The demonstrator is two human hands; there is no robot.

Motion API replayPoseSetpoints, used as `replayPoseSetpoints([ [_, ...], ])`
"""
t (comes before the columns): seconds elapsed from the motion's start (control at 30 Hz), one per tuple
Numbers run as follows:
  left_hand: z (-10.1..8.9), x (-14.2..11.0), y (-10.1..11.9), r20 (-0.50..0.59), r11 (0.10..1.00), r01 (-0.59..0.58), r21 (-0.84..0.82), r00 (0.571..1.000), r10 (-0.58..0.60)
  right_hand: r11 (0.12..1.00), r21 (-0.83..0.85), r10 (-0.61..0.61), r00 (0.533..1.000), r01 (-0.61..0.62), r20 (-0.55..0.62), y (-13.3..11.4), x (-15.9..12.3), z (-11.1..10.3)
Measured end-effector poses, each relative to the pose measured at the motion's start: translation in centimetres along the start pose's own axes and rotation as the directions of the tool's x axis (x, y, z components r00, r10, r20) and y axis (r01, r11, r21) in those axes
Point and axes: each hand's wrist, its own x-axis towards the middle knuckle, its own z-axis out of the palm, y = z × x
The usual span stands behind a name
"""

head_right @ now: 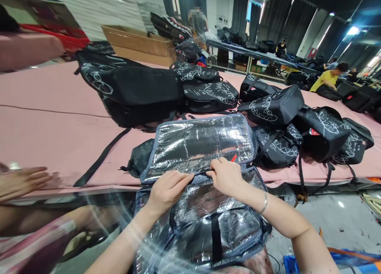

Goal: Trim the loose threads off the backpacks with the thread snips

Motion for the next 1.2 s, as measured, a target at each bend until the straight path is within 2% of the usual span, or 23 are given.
replayPoseSetpoints([
  [0.3, -0.1, -0.1, 0.0, 0.006, 0.999, 0.027, -0.037, 1.000, -0.027, 0.999, 0.047, 0.003, 1.000, -0.003, -0.005, 0.2, 0.5, 0.3],
  [0.63, -0.1, 0.2, 0.2, 0.000, 1.000, 0.019, -0.020, 1.000, -0.019, 0.999, 0.025, -0.032, 0.999, 0.032, -0.009, -0.4, 0.8, 0.8],
  [0.7, -0.1, 0.1, 0.2, -0.001, 1.000, 0.023, -0.022, 1.000, -0.023, 0.997, 0.067, -0.036, 0.999, 0.038, -0.026, -0.3, 0.8, 0.8],
  [0.77, -0.1, 0.1, 0.2, 0.000, 0.999, 0.032, -0.023, 0.999, -0.032, 0.983, 0.179, -0.025, 0.997, 0.038, -0.072, 0.0, 0.8, 0.6],
  [0.83, -0.3, 0.1, 0.1, 0.024, 0.998, 0.061, -0.024, 0.998, -0.060, 0.934, 0.356, 0.024, 0.990, 0.028, -0.140, 0.8, 0.5, 0.1],
  [0.93, -0.3, 0.7, 0.0, 0.098, 0.989, 0.141, -0.046, 0.986, -0.136, 0.792, 0.611, 0.162, 0.966, -0.004, -0.203, 2.8, -0.3, -0.6],
  [1.0, 0.0, 1.6, 0.0, 0.132, 0.982, 0.168, -0.085, 0.979, -0.156, 0.694, 0.720, 0.245, 0.948, -0.024, -0.204, 4.2, -1.0, -0.7],
  [1.1, 0.9, 3.2, 0.4, 0.138, 0.982, 0.144, -0.119, 0.982, -0.127, 0.571, 0.819, 0.279, 0.950, -0.047, -0.141, 5.3, -2.0, 0.0],
  [1.2, 1.7, 4.3, 1.1, 0.080, 0.997, 0.038, -0.072, 0.996, -0.032, 0.461, 0.881, 0.273, 0.962, -0.108, -0.025, 4.9, -2.5, 1.5],
])
